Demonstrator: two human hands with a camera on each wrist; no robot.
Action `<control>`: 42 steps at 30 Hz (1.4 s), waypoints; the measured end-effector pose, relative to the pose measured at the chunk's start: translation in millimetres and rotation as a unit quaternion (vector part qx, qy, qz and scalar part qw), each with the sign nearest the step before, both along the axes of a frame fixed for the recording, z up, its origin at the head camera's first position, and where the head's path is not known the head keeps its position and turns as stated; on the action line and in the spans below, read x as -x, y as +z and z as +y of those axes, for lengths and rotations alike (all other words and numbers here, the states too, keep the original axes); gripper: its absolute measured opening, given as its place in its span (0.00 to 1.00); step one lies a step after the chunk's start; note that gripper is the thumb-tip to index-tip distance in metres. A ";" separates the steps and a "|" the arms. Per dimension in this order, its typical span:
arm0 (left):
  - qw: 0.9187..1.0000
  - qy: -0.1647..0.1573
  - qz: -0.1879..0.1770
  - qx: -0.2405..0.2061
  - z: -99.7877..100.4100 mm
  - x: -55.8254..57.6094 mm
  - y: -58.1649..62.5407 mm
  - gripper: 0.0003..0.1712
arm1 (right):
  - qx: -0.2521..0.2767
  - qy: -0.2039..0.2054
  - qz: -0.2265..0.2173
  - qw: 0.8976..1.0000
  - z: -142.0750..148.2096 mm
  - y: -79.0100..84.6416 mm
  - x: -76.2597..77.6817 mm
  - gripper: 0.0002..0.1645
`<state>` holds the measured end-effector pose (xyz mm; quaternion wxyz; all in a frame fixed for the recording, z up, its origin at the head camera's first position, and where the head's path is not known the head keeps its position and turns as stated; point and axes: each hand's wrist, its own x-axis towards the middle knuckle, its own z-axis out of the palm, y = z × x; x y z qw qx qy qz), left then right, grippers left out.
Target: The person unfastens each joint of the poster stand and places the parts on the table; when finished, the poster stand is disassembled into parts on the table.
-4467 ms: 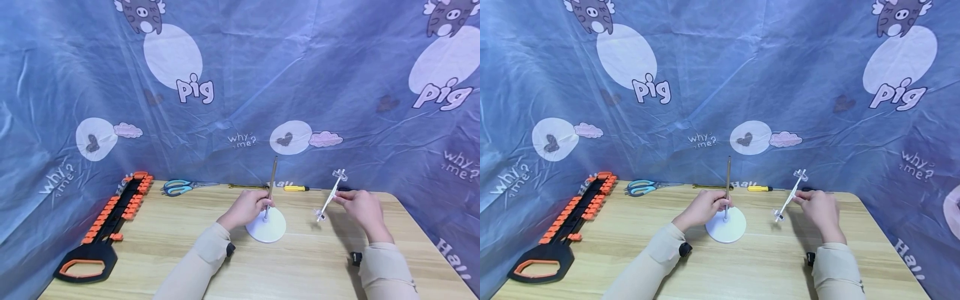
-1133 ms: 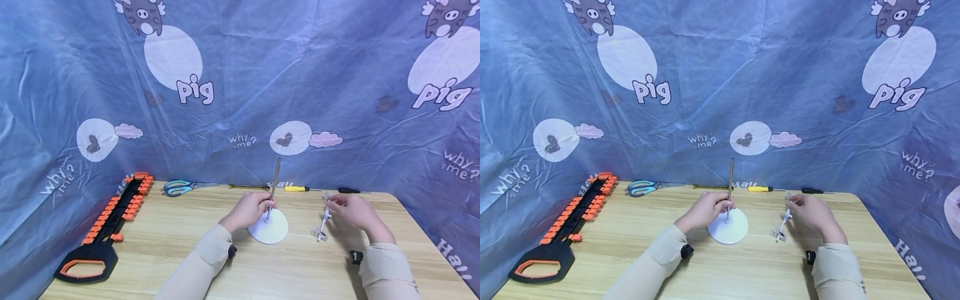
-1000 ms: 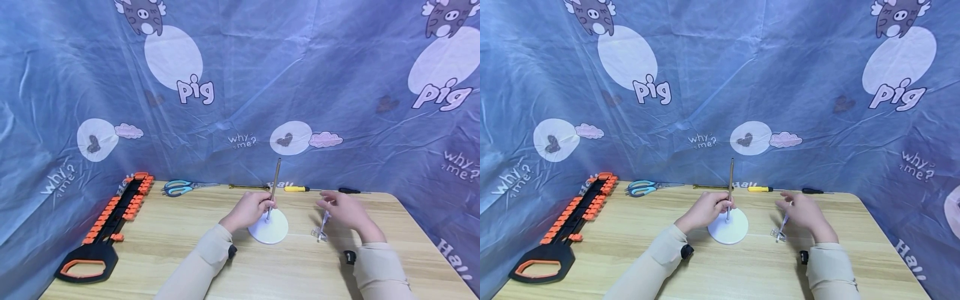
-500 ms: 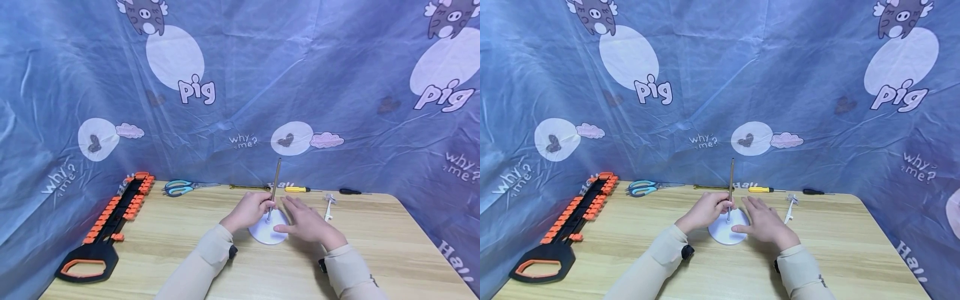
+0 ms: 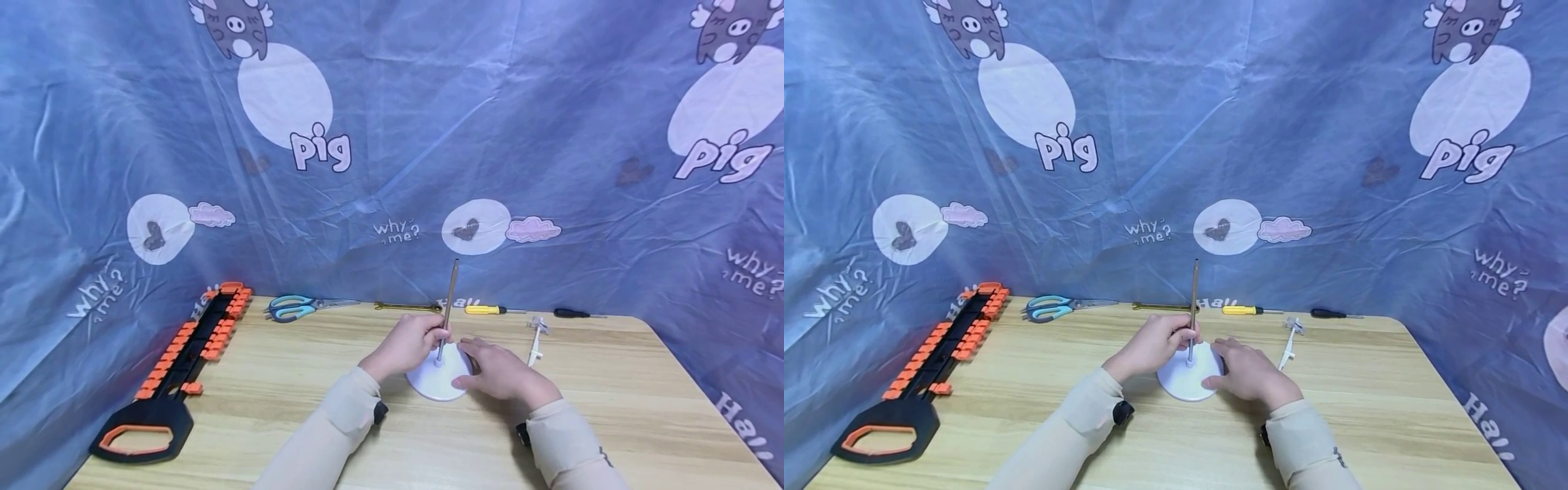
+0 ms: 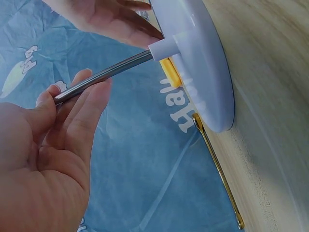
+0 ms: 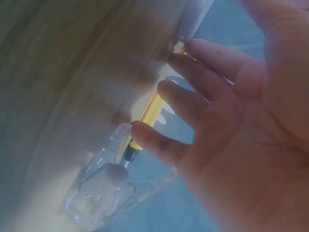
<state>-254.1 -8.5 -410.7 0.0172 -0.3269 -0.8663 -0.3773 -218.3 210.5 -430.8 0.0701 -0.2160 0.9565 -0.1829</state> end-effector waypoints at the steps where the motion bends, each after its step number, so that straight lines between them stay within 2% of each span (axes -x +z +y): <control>1: 1.000 -0.001 0.001 -0.001 0.0 -0.1 0.0 0.09 | -0.001 -0.002 0.000 1.000 -0.1 -0.2 0.0 0.55; 9: 1.000 -0.002 -0.004 -0.006 0.0 -0.2 -0.2 0.10 | -0.006 0.002 0.006 1.000 -1.7 -2.4 -0.9 0.67; 13: 1.000 -0.006 -0.004 -0.007 0.6 -0.5 -0.7 0.09 | -0.016 0.002 0.007 1.000 -3.0 -3.9 -1.4 0.70; 20: 1.000 -0.014 0.005 0.001 2.3 -3.4 0.7 0.09 | -0.010 -0.009 -0.018 1.000 -4.4 -5.5 -2.7 0.74; 35: 1.000 -0.021 -0.012 0.000 2.8 -3.9 2.2 0.09 | -0.009 -0.012 -0.021 1.000 -4.4 -4.5 -2.4 0.75; 42: 1.000 -0.024 -0.009 -0.005 2.0 -2.7 1.5 0.09 | -0.003 -0.004 -0.035 0.999 -1.0 -3.2 -2.0 0.75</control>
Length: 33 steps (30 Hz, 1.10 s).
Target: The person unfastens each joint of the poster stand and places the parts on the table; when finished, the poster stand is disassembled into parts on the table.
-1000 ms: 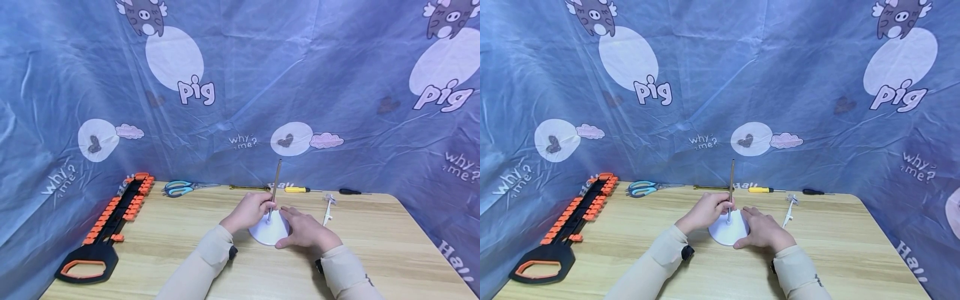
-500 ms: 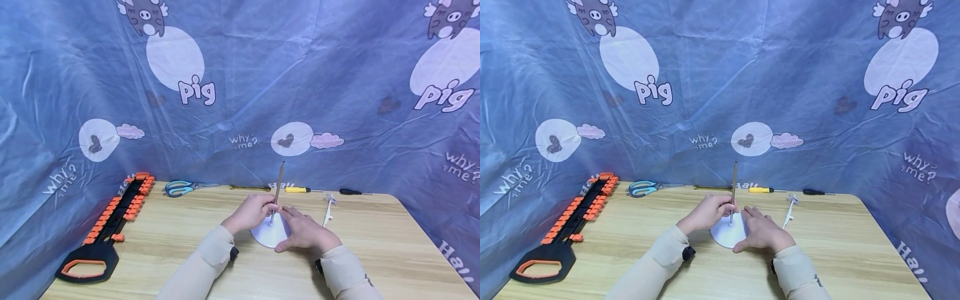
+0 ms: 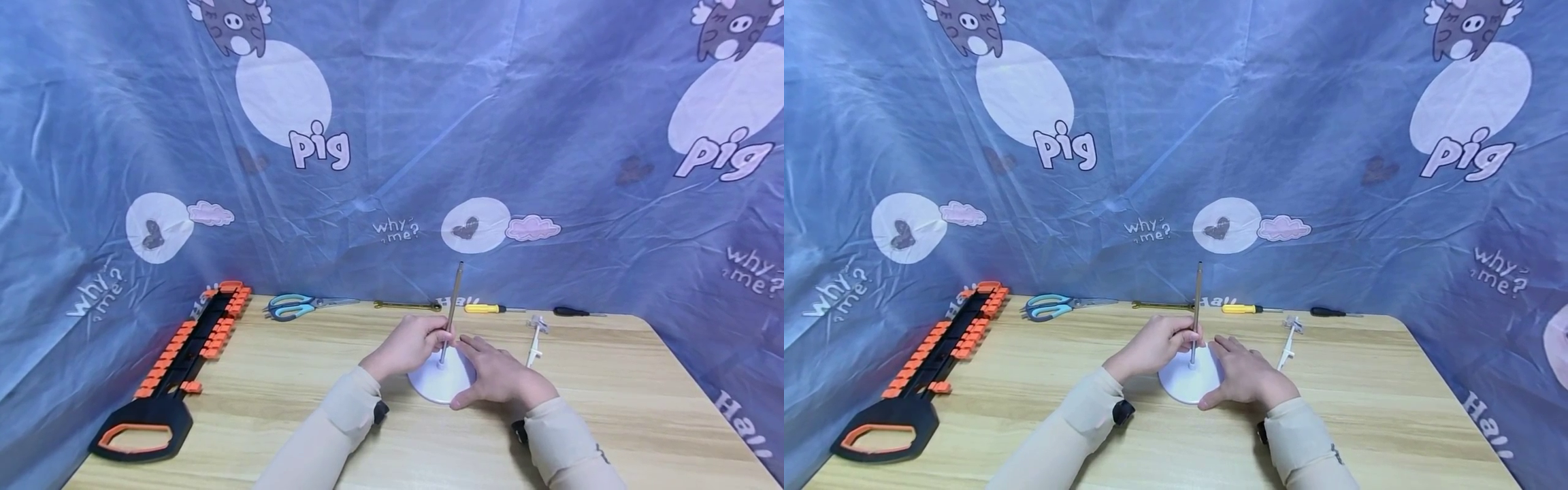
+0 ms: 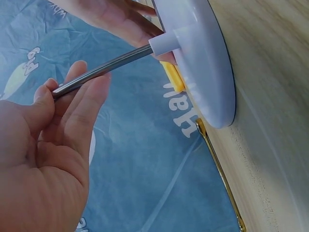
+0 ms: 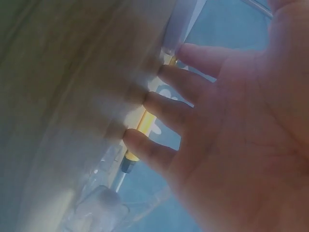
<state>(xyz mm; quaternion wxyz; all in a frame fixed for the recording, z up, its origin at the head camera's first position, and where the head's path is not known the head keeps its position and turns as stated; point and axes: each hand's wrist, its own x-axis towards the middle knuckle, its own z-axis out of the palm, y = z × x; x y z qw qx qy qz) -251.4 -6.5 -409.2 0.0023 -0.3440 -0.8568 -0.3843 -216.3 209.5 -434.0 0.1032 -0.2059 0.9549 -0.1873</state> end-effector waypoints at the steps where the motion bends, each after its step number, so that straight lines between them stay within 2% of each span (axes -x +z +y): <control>1: 1.000 -0.001 0.001 -0.001 0.0 0.2 0.3 0.09 | 0.001 0.000 -0.001 1.000 0.4 0.2 0.3 0.75; 11: 1.000 -0.005 0.009 0.002 1.3 -0.8 0.2 0.09 | -0.007 0.008 0.000 1.000 -7.2 -0.8 -2.5 0.78; 20: 1.000 -0.005 -0.013 -0.011 3.4 -4.3 0.2 0.09 | -0.010 0.002 0.007 1.000 -8.8 -2.3 -3.5 0.78; 33: 1.000 -0.004 0.001 -0.006 3.0 -4.7 2.6 0.10 | -0.009 -0.008 -0.006 1.000 -7.2 -0.3 -2.0 0.78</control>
